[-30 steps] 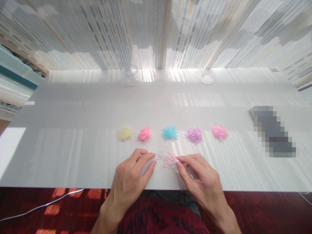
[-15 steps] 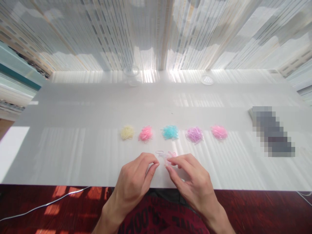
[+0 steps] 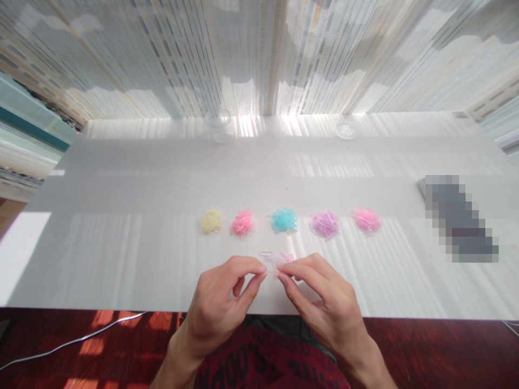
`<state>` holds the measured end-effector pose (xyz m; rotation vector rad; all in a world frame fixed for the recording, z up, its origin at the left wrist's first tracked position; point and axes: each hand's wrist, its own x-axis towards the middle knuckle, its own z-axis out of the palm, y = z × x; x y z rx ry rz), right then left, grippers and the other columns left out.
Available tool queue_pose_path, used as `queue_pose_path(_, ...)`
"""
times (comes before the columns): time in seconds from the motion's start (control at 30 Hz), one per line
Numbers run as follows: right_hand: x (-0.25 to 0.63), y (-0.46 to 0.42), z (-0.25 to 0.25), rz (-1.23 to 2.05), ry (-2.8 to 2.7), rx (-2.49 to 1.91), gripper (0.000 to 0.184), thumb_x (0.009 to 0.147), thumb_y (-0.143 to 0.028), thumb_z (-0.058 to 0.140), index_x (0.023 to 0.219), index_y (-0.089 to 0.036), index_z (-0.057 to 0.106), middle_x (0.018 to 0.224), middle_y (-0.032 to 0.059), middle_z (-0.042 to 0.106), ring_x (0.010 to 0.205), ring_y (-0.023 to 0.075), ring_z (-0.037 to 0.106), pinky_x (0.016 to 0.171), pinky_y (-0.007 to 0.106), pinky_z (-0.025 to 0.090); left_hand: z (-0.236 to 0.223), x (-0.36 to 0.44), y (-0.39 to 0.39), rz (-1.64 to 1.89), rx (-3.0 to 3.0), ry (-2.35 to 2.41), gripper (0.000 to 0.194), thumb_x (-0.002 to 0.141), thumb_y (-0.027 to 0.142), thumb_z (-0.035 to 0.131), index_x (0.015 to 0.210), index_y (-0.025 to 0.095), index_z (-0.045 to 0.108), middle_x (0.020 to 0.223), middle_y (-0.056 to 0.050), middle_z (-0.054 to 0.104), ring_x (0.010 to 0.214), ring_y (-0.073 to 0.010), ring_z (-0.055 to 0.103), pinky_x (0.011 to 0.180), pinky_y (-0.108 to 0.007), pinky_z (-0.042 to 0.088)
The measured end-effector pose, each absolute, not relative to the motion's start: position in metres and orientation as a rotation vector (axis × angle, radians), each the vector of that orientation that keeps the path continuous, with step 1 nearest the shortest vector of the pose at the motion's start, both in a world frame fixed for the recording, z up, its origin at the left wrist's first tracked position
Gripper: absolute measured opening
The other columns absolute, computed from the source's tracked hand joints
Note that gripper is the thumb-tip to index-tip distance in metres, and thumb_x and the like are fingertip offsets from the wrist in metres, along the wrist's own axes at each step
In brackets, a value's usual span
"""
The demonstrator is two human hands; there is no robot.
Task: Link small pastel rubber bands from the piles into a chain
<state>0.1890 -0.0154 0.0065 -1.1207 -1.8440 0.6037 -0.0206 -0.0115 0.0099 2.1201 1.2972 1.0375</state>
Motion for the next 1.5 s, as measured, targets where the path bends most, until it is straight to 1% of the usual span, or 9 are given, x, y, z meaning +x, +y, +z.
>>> queue_pose_path(0.13, 0.192, -0.01, 0.004, 0.561, -1.812, -1.186, 0.02, 0.096, -0.011, 0.067, 0.113, -0.022, 0.071, 0.091, 0.0028, 0.075, 0.08, 0.0148, 0.069, 0.072, 0.027, 0.06, 0.016, -0.032, 0.008, 1.109, 2.194, 1.529, 0.01, 0.098, 0.016, 0.068, 0.107, 0.022, 0.068, 0.086, 0.003, 0.073, 0.055, -0.006, 0.053, 0.059, -0.018, 0.049)
queue_pose_path(0.27, 0.197, -0.006, -0.002, 0.549, -1.781, -1.258, 0.012, 0.097, -0.013, 0.066, 0.103, -0.022, 0.072, 0.085, 0.0014, 0.074, 0.075, 0.014, 0.068, 0.07, 0.027, 0.058, 0.02, -0.045, 0.035, 1.088, 2.319, 1.782, 0.008, 0.096, 0.022, 0.071, 0.104, 0.022, 0.074, 0.064, 0.008, 0.057, 0.051, -0.0074, 0.048, 0.059, -0.02, 0.045)
queue_pose_path(0.37, 0.199, -0.006, -0.006, 0.576, -1.766, -1.269, 0.011, 0.098, -0.013, 0.065, 0.102, -0.021, 0.072, 0.084, 0.0012, 0.073, 0.074, 0.0134, 0.067, 0.069, 0.026, 0.057, 0.02, -0.048, 0.051, 0.996, 2.343, 1.871, 0.009, 0.096, 0.027, 0.071, 0.099, 0.022, 0.077, 0.059, 0.008, 0.051, 0.051, -0.0084, 0.047, 0.057, -0.022, 0.042)
queue_pose_path(0.57, 0.2, -0.004, -0.007, 0.602, -1.791, -1.24, 0.012, 0.099, -0.014, 0.063, 0.104, -0.021, 0.072, 0.086, 0.002, 0.074, 0.076, 0.0143, 0.068, 0.069, 0.027, 0.057, 0.017, -0.045, 0.066, 0.887, 2.346, 1.917, 0.009, 0.094, 0.025, 0.071, 0.095, 0.023, 0.08, 0.068, 0.004, 0.068, 0.056, -0.0101, 0.056, 0.061, -0.023, 0.044)
queue_pose_path(0.87, 0.202, -0.004, -0.006, 0.607, -1.779, -1.249, 0.012, 0.099, -0.015, 0.062, 0.102, -0.022, 0.072, 0.085, 0.0017, 0.074, 0.075, 0.0146, 0.067, 0.068, 0.028, 0.057, 0.026, -0.047, 0.05, 0.9, 2.376, 1.924, 0.013, 0.099, 0.028, 0.067, 0.101, 0.023, 0.079, 0.068, 0.004, 0.069, 0.054, -0.0107, 0.056, 0.06, -0.025, 0.045)
queue_pose_path(1.0, 0.201, -0.004, -0.005, 0.576, -1.762, -1.305, 0.013, 0.099, -0.018, 0.061, 0.101, -0.022, 0.072, 0.083, 0.0022, 0.073, 0.073, 0.0154, 0.067, 0.066, 0.028, 0.057, 0.029, -0.036, 0.023, 0.893, 2.415, 1.658, 0.012, 0.102, 0.025, 0.063, 0.109, 0.021, 0.073, 0.087, 0.001, 0.077, 0.055, -0.0091, 0.056, 0.063, -0.024, 0.05)
queue_pose_path(1.13, 0.2, -0.004, -0.007, 0.543, -1.765, -1.325, 0.013, 0.099, -0.017, 0.061, 0.101, -0.022, 0.072, 0.084, 0.0027, 0.073, 0.074, 0.0154, 0.068, 0.068, 0.028, 0.058, 0.018, -0.019, 0.009, 0.659, 2.423, 1.479, 0.019, 0.106, 0.028, 0.054, 0.117, 0.021, 0.068, 0.103, -0.002, 0.077, 0.071, -0.013, 0.07, 0.063, -0.024, 0.053)
queue_pose_path(1.33, 0.198, -0.005, -0.009, 0.539, -1.785, -1.329, 0.013, 0.099, -0.016, 0.061, 0.101, -0.022, 0.072, 0.086, 0.0026, 0.073, 0.076, 0.0151, 0.068, 0.071, 0.028, 0.058, 0.003, -0.01, 0.01, 0.599, 2.44, 1.511, 0.017, 0.108, 0.025, 0.051, 0.102, 0.023, 0.067, 0.093, 0.001, 0.071, 0.073, -0.0143, 0.071, 0.059, -0.025, 0.05)
queue_pose_path(1.5, 0.197, -0.004, -0.008, 0.533, -1.78, -1.324, 0.013, 0.1, -0.018, 0.06, 0.101, -0.023, 0.072, 0.086, 0.0033, 0.074, 0.077, 0.0165, 0.069, 0.071, 0.029, 0.059, 0.002, -0.012, 0.009, 0.603, 2.445, 1.488, 0.018, 0.109, 0.024, 0.047, 0.101, 0.021, 0.064, 0.094, 0.0, 0.069, 0.074, -0.0135, 0.07, 0.06, -0.023, 0.05)
